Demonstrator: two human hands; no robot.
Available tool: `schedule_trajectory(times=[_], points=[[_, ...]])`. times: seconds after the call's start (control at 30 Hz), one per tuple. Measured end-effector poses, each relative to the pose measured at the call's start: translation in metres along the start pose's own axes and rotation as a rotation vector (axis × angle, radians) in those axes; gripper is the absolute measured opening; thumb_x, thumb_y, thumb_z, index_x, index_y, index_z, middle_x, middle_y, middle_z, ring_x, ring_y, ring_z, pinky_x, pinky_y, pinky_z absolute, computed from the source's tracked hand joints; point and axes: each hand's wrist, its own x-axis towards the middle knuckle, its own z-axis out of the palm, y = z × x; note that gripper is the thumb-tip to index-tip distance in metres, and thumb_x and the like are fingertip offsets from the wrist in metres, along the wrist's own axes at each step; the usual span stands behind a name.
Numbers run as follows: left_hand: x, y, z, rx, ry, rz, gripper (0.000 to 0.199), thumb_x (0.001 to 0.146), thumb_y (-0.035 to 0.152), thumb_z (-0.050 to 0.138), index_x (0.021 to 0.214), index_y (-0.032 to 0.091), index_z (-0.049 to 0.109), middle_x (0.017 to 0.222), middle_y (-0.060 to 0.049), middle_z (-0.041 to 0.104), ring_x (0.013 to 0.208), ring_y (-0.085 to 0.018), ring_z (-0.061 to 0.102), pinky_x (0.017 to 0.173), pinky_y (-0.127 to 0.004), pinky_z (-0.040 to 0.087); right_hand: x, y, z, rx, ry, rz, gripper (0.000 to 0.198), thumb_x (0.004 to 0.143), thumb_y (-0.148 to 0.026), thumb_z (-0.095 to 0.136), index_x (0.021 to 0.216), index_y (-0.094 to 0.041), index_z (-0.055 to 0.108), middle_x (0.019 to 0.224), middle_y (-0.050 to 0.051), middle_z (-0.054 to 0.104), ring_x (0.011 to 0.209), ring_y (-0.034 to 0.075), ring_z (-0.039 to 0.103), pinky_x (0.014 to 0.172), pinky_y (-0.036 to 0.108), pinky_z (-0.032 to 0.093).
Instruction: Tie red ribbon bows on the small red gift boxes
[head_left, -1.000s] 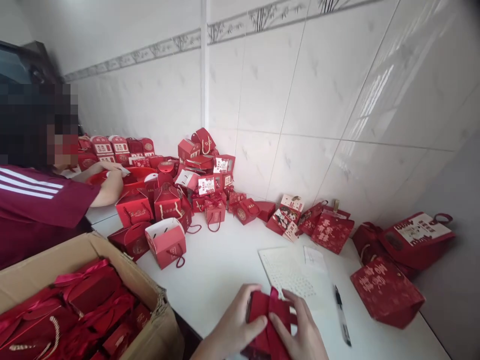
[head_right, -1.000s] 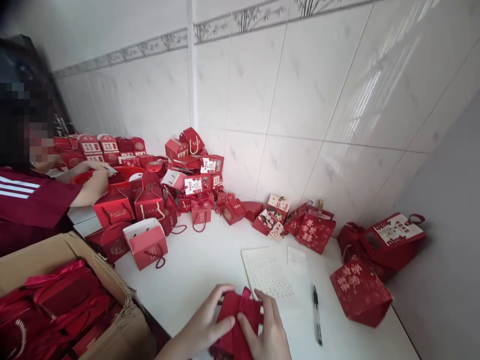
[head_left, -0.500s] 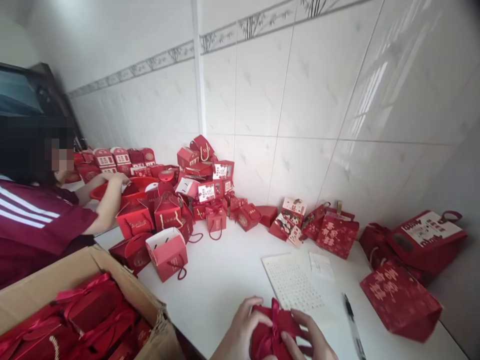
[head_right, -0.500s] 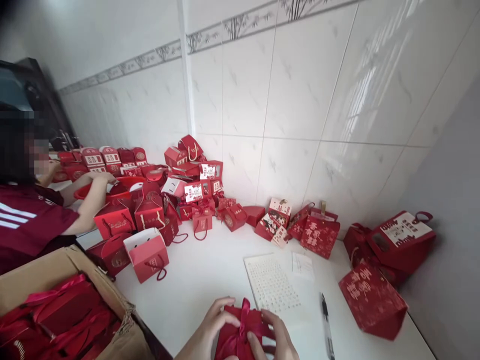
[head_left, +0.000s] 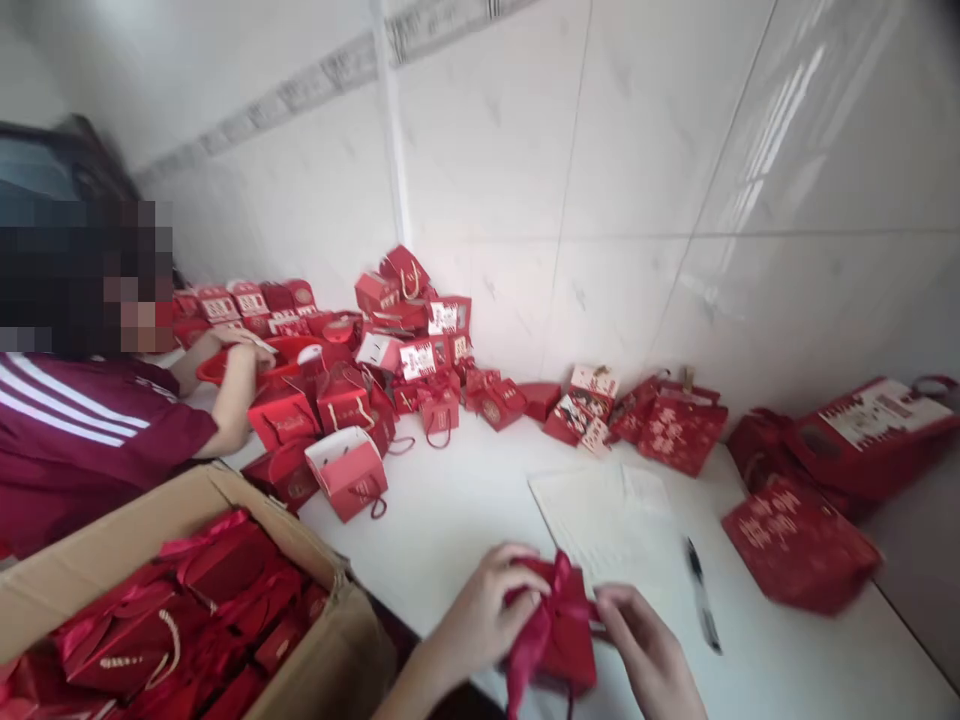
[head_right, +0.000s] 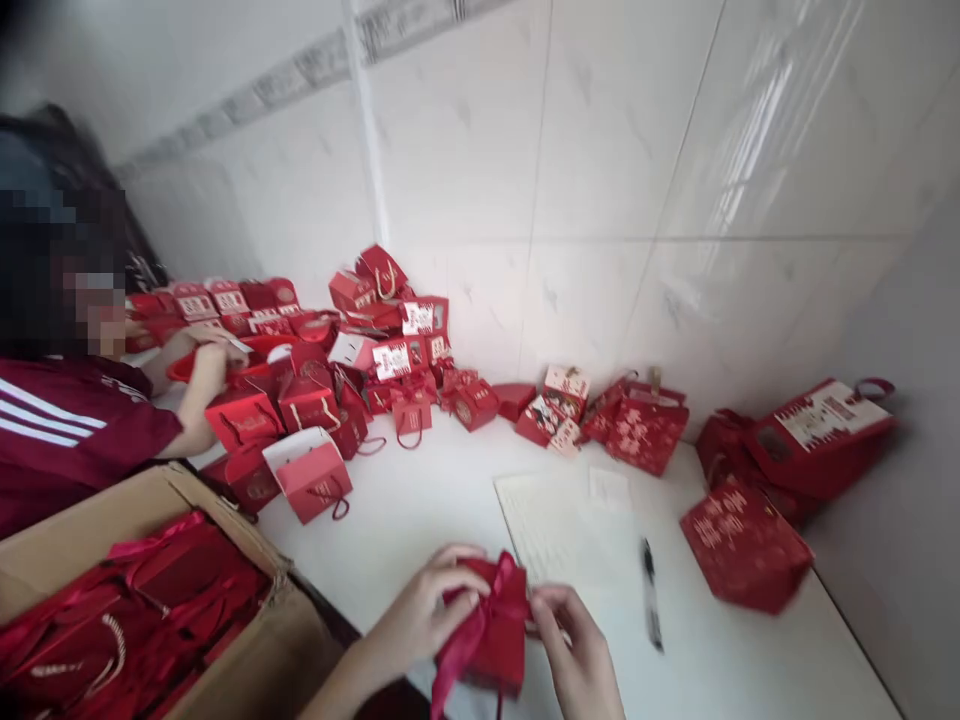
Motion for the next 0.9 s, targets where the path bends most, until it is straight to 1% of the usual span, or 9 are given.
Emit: schedule_trajectory(times=[0.1, 0.2, 0.3, 0.43, 0.5, 0.6, 0.77, 0.83, 0.9], points=[[0.001, 0.004, -0.001, -0.001, 0.001, 0.000, 0.023, 0.087, 0.021, 0.044, 0.094, 0.023, 0.065, 0.120, -0.006, 0.052, 0.117, -0.019, 0.046, 0.104, -0.036, 0.033, -0.003, -0.014, -0.003, -0.029, -0.022, 0.013, 0.040, 0.076, -0.057, 0.061, 0.077, -0.017, 0.059, 0.077, 0.005, 0.061, 0.075, 0.021, 0.061, 0.073, 0.033, 0.055], [-0.002, 0.001, 0.001, 0.014, 0.117, -0.012, 0.021, 0.088, 0.026, 0.044, 0.103, 0.023, 0.058, 0.122, -0.007, 0.049, 0.118, -0.020, 0.044, 0.100, -0.037, 0.037, -0.006, -0.020, -0.005, -0.004, -0.016, 0.042, 0.037, 0.076, -0.054, 0.063, 0.079, -0.017, 0.058, 0.074, 0.004, 0.059, 0.073, 0.018, 0.059, 0.072, 0.032, 0.054], [-0.010, 0.002, -0.001, 0.094, 0.244, -0.071, 0.018, 0.084, 0.032, 0.050, 0.097, 0.021, 0.053, 0.107, -0.007, 0.055, 0.103, -0.020, 0.052, 0.087, -0.035, 0.044, -0.010, -0.021, -0.007, 0.004, -0.018, 0.061, 0.037, 0.075, -0.053, 0.064, 0.080, -0.018, 0.058, 0.072, 0.002, 0.058, 0.070, 0.016, 0.057, 0.070, 0.030, 0.052], [-0.018, 0.008, -0.006, 0.162, 0.172, -0.203, 0.017, 0.084, 0.036, 0.049, 0.088, 0.021, 0.053, 0.085, -0.001, 0.059, 0.080, -0.016, 0.055, 0.073, -0.029, 0.045, -0.016, -0.020, -0.009, -0.032, -0.072, 0.076, 0.036, 0.077, -0.053, 0.062, 0.082, -0.018, 0.057, 0.076, 0.003, 0.059, 0.070, 0.016, 0.056, 0.067, 0.028, 0.049], [-0.019, 0.008, -0.007, 0.152, 0.145, -0.213, 0.017, 0.085, 0.036, 0.046, 0.083, 0.021, 0.054, 0.080, 0.000, 0.059, 0.075, -0.014, 0.054, 0.070, -0.028, 0.045, -0.018, -0.020, -0.009, -0.064, -0.098, 0.082, 0.036, 0.078, -0.053, 0.060, 0.084, -0.018, 0.057, 0.078, 0.003, 0.059, 0.070, 0.015, 0.055, 0.066, 0.028, 0.046], [-0.016, 0.006, -0.007, 0.107, 0.161, -0.221, 0.019, 0.085, 0.036, 0.046, 0.080, 0.020, 0.054, 0.075, 0.000, 0.059, 0.073, -0.014, 0.055, 0.069, -0.027, 0.045, -0.022, -0.022, -0.010, -0.086, -0.130, 0.098, 0.036, 0.079, -0.053, 0.059, 0.087, -0.017, 0.056, 0.074, 0.002, 0.057, 0.068, 0.015, 0.054, 0.065, 0.027, 0.045], [-0.016, 0.004, -0.007, 0.085, 0.224, -0.284, 0.024, 0.085, 0.044, 0.047, 0.084, 0.020, 0.050, 0.076, 0.000, 0.057, 0.072, -0.015, 0.055, 0.066, -0.027, 0.047, -0.028, -0.028, -0.012, -0.159, -0.155, 0.109, 0.032, 0.083, -0.048, 0.054, 0.088, -0.017, 0.055, 0.070, 0.001, 0.055, 0.067, 0.015, 0.054, 0.065, 0.027, 0.043], [-0.017, 0.005, -0.008, 0.136, 0.206, -0.231, 0.022, 0.083, 0.042, 0.050, 0.087, 0.020, 0.049, 0.083, -0.002, 0.056, 0.079, -0.016, 0.055, 0.073, -0.030, 0.048, -0.030, -0.031, -0.012, -0.196, -0.179, 0.112, 0.028, 0.084, -0.046, 0.053, 0.087, -0.017, 0.056, 0.072, 0.001, 0.057, 0.068, 0.015, 0.055, 0.066, 0.028, 0.043], [-0.017, 0.005, -0.008, 0.159, 0.131, -0.120, 0.023, 0.082, 0.036, 0.054, 0.099, 0.021, 0.051, 0.103, -0.005, 0.054, 0.098, -0.019, 0.053, 0.087, -0.034, 0.046, -0.030, -0.033, -0.012, -0.214, -0.221, 0.115, 0.025, 0.084, -0.043, 0.054, 0.084, -0.017, 0.056, 0.073, 0.002, 0.060, 0.070, 0.015, 0.056, 0.069, 0.028, 0.043]])
